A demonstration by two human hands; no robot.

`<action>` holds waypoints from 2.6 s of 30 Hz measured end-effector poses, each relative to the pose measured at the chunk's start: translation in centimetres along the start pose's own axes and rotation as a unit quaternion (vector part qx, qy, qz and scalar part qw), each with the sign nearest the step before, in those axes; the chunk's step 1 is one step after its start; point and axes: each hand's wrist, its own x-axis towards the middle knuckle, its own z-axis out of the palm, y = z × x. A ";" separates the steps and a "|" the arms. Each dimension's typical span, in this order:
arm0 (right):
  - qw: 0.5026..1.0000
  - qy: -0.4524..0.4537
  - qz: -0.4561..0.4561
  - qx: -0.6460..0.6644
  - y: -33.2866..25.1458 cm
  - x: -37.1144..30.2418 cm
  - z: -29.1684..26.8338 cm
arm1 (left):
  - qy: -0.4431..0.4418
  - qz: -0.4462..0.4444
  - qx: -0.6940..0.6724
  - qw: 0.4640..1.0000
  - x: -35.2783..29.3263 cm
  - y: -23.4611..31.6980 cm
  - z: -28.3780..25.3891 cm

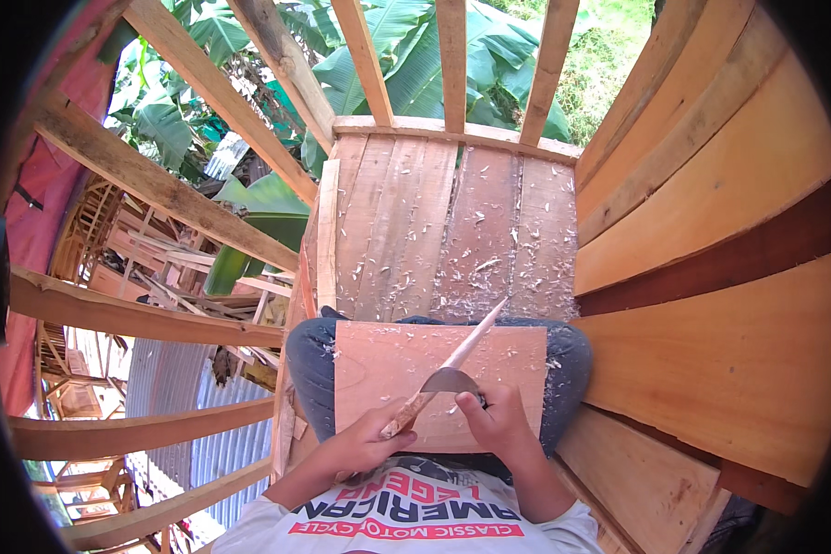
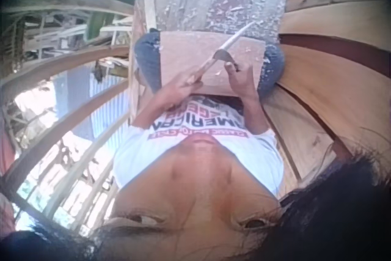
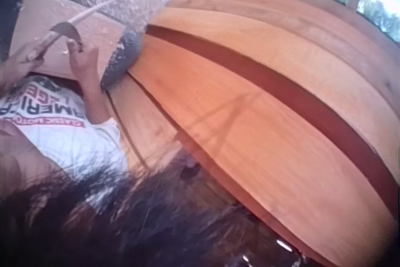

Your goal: The person is sitting on a wooden platform and carving a piece of wood using a curved knife. They hold the wood in their left hand and use the knife in their right hand to shave off thin layers, creating wood shavings that accumulate on the platform.

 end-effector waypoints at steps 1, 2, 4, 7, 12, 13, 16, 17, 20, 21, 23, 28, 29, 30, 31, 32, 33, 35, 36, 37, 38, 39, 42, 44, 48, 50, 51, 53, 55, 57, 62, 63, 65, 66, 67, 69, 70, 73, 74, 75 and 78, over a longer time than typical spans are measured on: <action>1.000 -0.015 0.014 0.021 0.4 -0.2 -0.2 | 0.001 -0.001 -0.011 1.000 0.0 -0.1 0.2; 0.998 -0.028 0.029 0.040 0.8 -0.3 -0.3 | 0.005 0.004 -0.002 1.000 0.1 -0.3 0.3; 0.995 -0.032 0.042 0.089 1.4 -0.5 0.0 | 0.011 0.012 0.015 1.000 0.3 -0.8 0.4; 0.992 0.043 0.073 0.090 2.0 -0.4 -0.3 | 0.063 -0.009 -0.005 0.998 0.9 -0.6 0.1; 0.984 0.124 0.085 -0.099 0.8 0.7 -2.5 | 0.194 -0.027 0.029 0.980 1.0 -1.1 -1.4; 0.981 0.105 0.094 -0.136 1.1 0.6 -2.9 | 0.200 -0.037 0.019 0.979 1.0 -1.2 -1.5; 0.967 0.043 0.142 -0.209 1.2 0.5 -3.4 | 0.188 -0.064 0.037 0.979 1.4 -1.1 -1.5; 0.962 0.045 0.140 -0.231 1.6 0.4 -3.2 | 0.186 -0.073 0.043 0.979 1.6 -1.0 -1.5; 0.951 0.043 0.137 -0.274 2.6 -0.1 -2.8 | 0.187 -0.075 0.065 0.977 2.2 -1.6 -1.1; 0.951 0.040 0.138 -0.273 2.6 -0.2 -2.8 | 0.191 -0.078 0.085 0.975 2.3 -1.5 -1.1; 0.949 0.023 0.144 -0.280 2.3 -0.4 -3.0 | 0.200 -0.083 0.124 0.968 2.4 -1.3 -1.1; 0.953 0.003 0.145 -0.266 1.6 -1.6 -3.4 | 0.223 -0.108 0.258 0.934 2.4 -0.7 -1.3; 0.960 0.013 0.138 -0.243 1.3 -2.0 -3.6 | 0.227 -0.120 0.268 0.929 2.4 -0.5 -1.2; 0.966 0.023 0.131 -0.221 1.0 -2.6 -3.7 | 0.232 -0.111 0.283 0.924 2.5 -0.5 -1.2; 0.971 0.035 0.123 -0.200 0.8 -3.2 -3.9 | 0.236 -0.100 0.299 0.919 2.6 -0.5 -1.1; 0.973 0.048 0.115 -0.192 0.9 -3.6 -4.0 | 0.242 -0.091 0.314 0.914 2.7 -0.6 -1.1; 0.975 0.060 0.108 -0.185 1.2 -3.9 -4.0 | 0.238 -0.099 0.328 0.909 2.8 -0.4 -1.2; 0.973 0.082 0.120 -0.181 1.5 -4.7 -4.1 | 0.228 -0.111 0.354 0.900 3.0 0.3 -1.4; 0.969 0.090 0.140 -0.183 1.6 -5.1 -4.3 | 0.225 -0.107 0.362 0.898 3.1 0.4 -1.4; 0.965 0.098 0.160 -0.185 1.7 -5.6 -4.4 | 0.223 -0.104 0.369 0.896 3.2 0.5 -1.4; 0.966 0.115 0.167 -0.161 2.2 -6.1 -4.6 | 0.221 -0.099 0.377 0.894 3.3 0.5 -1.5; 0.966 0.130 0.174 -0.138 2.8 -6.7 -4.7 | 0.220 -0.090 0.383 0.893 3.4 0.3 -1.7; 0.970 0.149 0.156 -0.111 3.8 -8.1 -4.8 | 0.210 -0.080 0.388 0.894 3.8 -0.1 -1.9; 0.971 0.139 0.153 -0.121 4.0 -8.6 -4.6 | 0.196 -0.103 0.376 0.900 3.9 0.2 -1.9; 0.963 0.102 0.145 -0.205 2.4 -8.1 -3.2 | 0.208 -0.081 0.370 0.902 3.9 -1.1 -2.2; 0.950 0.116 0.152 -0.248 2.9 -8.3 -2.3 | 0.213 -0.062 0.345 0.912 3.8 -1.2 -2.4; 0.943 0.126 0.156 -0.267 3.1 -8.2 -2.0 | 0.213 -0.054 0.327 0.919 3.7 -1.2 -2.5; 0.945 0.130 0.145 -0.262 3.3 -8.0 -1.8 | 0.210 -0.037 0.295 0.932 3.5 -1.3 -2.6; 0.951 0.155 0.118 -0.238 3.9 -7.9 -1.6 | 0.190 -0.014 0.184 0.964 3.4 -1.7 -2.7; 0.957 0.199 0.072 -0.199 5.6 -7.6 -1.6 | 0.155 0.004 0.103 0.982 3.5 -2.0 -2.8; 0.967 0.221 0.040 0.117 2.2 -4.2 0.0 | 0.078 0.055 -0.061 0.994 4.4 -4.2 -2.1; 0.979 0.197 0.024 0.051 1.5 -3.4 0.1 | 0.072 0.054 -0.067 0.994 4.2 -4.0 -1.9; 0.986 0.145 -0.009 -0.079 -0.4 -1.8 0.1 | 0.061 0.053 -0.075 0.994 3.7 -3.3 -1.3; 0.983 0.129 -0.014 -0.127 -1.5 -1.1 0.0 | 0.063 0.042 -0.050 0.996 3.2 -2.9 -1.4; 0.980 0.126 -0.059 -0.141 -1.6 -0.5 0.0 | 0.066 0.030 -0.026 0.997 2.6 -2.2 -1.5; 0.967 0.114 -0.144 -0.174 -1.5 0.4 -0.5 | 0.062 0.011 0.014 0.998 1.4 -0.9 -1.8; 0.968 0.137 -0.121 -0.171 -1.2 0.9 -0.9 | 0.055 0.003 0.030 0.998 0.7 -0.1 -2.1; 0.967 0.184 -0.066 -0.164 -0.9 1.4 -2.5 | 0.019 -0.041 0.038 0.998 -0.7 0.1 -2.7; 0.966 0.192 -0.064 -0.158 -1.2 1.5 -3.2 | 0.007 -0.057 0.036 0.998 -0.9 0.1 -2.8; 0.966 0.200 -0.062 -0.152 -1.4 1.7 -3.4 | 0.020 -0.040 0.021 0.999 -0.9 -0.1 -2.8; 0.971 0.099 -0.140 -0.169 -1.8 0.6 -2.0 | 0.027 -0.003 -0.007 1.000 -0.8 -0.6 -2.4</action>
